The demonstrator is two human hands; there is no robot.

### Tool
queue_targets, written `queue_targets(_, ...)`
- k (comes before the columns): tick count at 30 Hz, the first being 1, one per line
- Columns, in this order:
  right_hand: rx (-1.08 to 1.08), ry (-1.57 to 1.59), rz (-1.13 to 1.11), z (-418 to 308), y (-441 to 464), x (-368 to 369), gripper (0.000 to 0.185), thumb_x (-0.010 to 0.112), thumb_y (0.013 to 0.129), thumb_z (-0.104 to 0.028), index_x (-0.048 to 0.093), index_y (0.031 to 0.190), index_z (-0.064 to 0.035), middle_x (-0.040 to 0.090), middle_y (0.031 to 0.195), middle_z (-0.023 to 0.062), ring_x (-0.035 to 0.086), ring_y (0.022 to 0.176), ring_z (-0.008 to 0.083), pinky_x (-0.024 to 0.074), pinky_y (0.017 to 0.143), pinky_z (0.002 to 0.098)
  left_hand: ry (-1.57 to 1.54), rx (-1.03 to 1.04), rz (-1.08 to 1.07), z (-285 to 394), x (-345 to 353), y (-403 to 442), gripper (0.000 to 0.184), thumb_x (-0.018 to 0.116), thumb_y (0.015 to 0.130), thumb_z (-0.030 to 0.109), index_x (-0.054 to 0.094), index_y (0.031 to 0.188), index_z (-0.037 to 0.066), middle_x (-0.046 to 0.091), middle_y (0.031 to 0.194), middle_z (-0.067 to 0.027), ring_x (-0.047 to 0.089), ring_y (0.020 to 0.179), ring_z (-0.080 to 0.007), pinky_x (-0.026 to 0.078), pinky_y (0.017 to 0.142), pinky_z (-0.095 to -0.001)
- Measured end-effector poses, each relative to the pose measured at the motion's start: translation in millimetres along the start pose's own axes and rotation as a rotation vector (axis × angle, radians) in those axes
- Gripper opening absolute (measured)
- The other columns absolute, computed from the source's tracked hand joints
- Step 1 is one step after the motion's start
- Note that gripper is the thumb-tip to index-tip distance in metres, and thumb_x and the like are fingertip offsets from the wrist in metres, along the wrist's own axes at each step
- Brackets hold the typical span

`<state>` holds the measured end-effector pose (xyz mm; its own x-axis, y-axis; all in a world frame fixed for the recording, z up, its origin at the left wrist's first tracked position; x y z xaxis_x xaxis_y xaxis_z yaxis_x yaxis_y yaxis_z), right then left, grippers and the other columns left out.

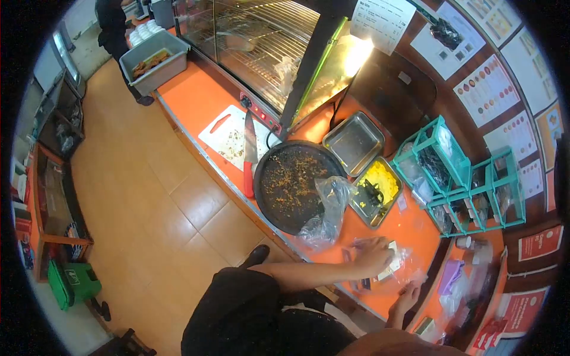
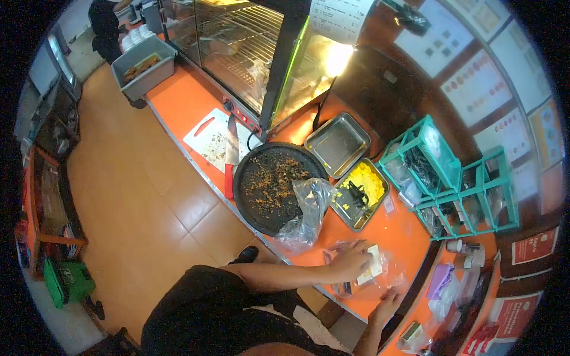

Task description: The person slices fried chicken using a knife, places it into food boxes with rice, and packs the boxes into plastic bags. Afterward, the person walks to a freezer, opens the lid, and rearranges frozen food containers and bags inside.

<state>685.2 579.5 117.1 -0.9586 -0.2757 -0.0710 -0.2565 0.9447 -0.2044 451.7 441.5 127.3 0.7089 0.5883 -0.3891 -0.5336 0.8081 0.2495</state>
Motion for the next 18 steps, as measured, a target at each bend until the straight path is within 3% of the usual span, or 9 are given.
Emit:
queue_targets(2,-0.801,-0.453,-0.202,-72.7,-28.4,36.9,0.017,0.055,0.102,-0.017,0.058,0.096,-0.0013,0.051,0.083,0.0014,0.048,0.067,0.0079,0.0402,0.06,0.0227,-0.1,-0.005,-0.018,18.8,0.6,12.5,0.02,0.059,0.087,0.01,0.067,0.104,0.003,0.052,0.133,-0.0209,0.048,0.124,-0.0419,0.04,0.098,-0.0541)
queue_targets(4,-0.599,-0.348,-0.243,-98.0,-52.4,68.4,0.018,0.052,0.103,-0.015,0.058,0.094,-0.0008,0.053,0.084,0.0024,0.051,0.069,0.0095,0.0435,0.064,0.025,-0.372,-0.128,-0.282,28.9,44.8,13.8,0.03,0.056,0.089,0.011,0.06,0.116,-0.001,0.05,0.133,-0.0249,0.047,0.123,-0.0479,0.041,0.097,-0.0563)
queue_targets(5,-0.404,-0.237,-0.279,-95.5,-56.1,75.8,0.021,0.049,0.104,-0.014,0.059,0.092,-0.0002,0.054,0.085,0.0033,0.054,0.071,0.0111,0.0469,0.069,0.0273,-0.456,0.024,-0.247,46.4,44.5,7.4,0.041,0.055,0.092,0.015,0.051,0.127,-0.005,0.053,0.128,-0.0288,0.05,0.119,-0.05,0.042,0.096,-0.057)
queue_targets(8,-0.406,-0.436,-0.507,-94.1,-51.5,79.7,0.022,0.049,0.105,-0.014,0.06,0.094,0.0018,0.059,0.091,0.0062,0.059,0.078,0.0141,0.0511,0.08,0.0324,-0.34,0.173,-0.362,60.5,59.9,-7.9,0.049,0.055,0.093,0.019,0.044,0.134,-0.006,0.056,0.12,-0.0307,0.055,0.115,-0.0464,0.044,0.095,-0.0541)
queue_targets(9,-0.354,-0.488,-0.631,-91.9,-45.3,71.0,0.025,0.052,0.103,-0.015,0.062,0.112,0.006,0.066,0.105,0.0101,0.065,0.092,0.0179,0.0509,0.091,0.0343,-0.324,0.188,-0.305,58.4,56.3,-8.4,0.045,0.055,0.093,0.019,0.047,0.13,-0.005,0.058,0.115,-0.0308,0.057,0.111,-0.0448,0.044,0.095,-0.0538)
queue_targets(10,-0.36,-0.492,-0.637,-101.9,-46.0,65.5,0.025,0.052,0.103,-0.015,0.062,0.112,0.006,0.066,0.105,0.0101,0.065,0.092,0.0179,0.0509,0.091,0.0343,-0.306,0.202,-0.249,57.8,50.2,-9.1,0.041,0.055,0.094,0.02,0.049,0.126,-0.005,0.06,0.11,-0.031,0.06,0.108,-0.0432,0.045,0.094,-0.0535)
queue_targets(12,-0.099,-0.524,-0.845,-108.0,-64.1,54.0,0.037,0.056,0.101,-0.017,0.058,0.13,0.0064,0.067,0.118,0.0139,0.063,0.113,0.022,0.0485,0.099,0.0371,-0.245,0.109,-0.425,50.5,53.5,-3.7,0.031,0.047,0.098,0.022,0.052,0.116,-0.003,0.063,0.106,-0.0274,0.062,0.104,-0.0402,0.046,0.09,-0.0534)
queue_targets(13,0.152,-0.622,-0.949,-104.6,-62.5,35.0,0.059,0.065,0.096,-0.021,0.044,0.145,0.0043,0.058,0.137,0.0166,0.05,0.132,0.0252,0.0438,0.105,0.039,-0.213,0.062,-0.514,47.1,57.2,-5.2,0.029,0.044,0.1,0.023,0.054,0.111,-0.002,0.065,0.104,-0.0256,0.064,0.102,-0.0387,0.047,0.089,-0.0533)
queue_targets(18,-0.354,-0.529,-0.534,-42.1,-18.0,47.3,0.065,0.069,0.092,-0.019,0.041,0.145,0.0041,0.052,0.14,0.0171,0.048,0.132,0.0257,0.0425,0.106,0.0397,-0.326,-0.101,-0.6,47.4,70.3,5.1,0.027,0.044,0.098,0.021,0.056,0.113,0.002,0.065,0.105,-0.0229,0.064,0.102,-0.0375,0.049,0.091,-0.0532)
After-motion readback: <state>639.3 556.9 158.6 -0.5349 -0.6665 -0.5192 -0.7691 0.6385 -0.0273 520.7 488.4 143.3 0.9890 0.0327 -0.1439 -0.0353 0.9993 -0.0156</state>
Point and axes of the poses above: each hand's wrist, its own y-axis towards the middle knuckle, its own x-axis out of the palm, z = x × y, the point moved 7 cm from there along y, towards the middle knuckle
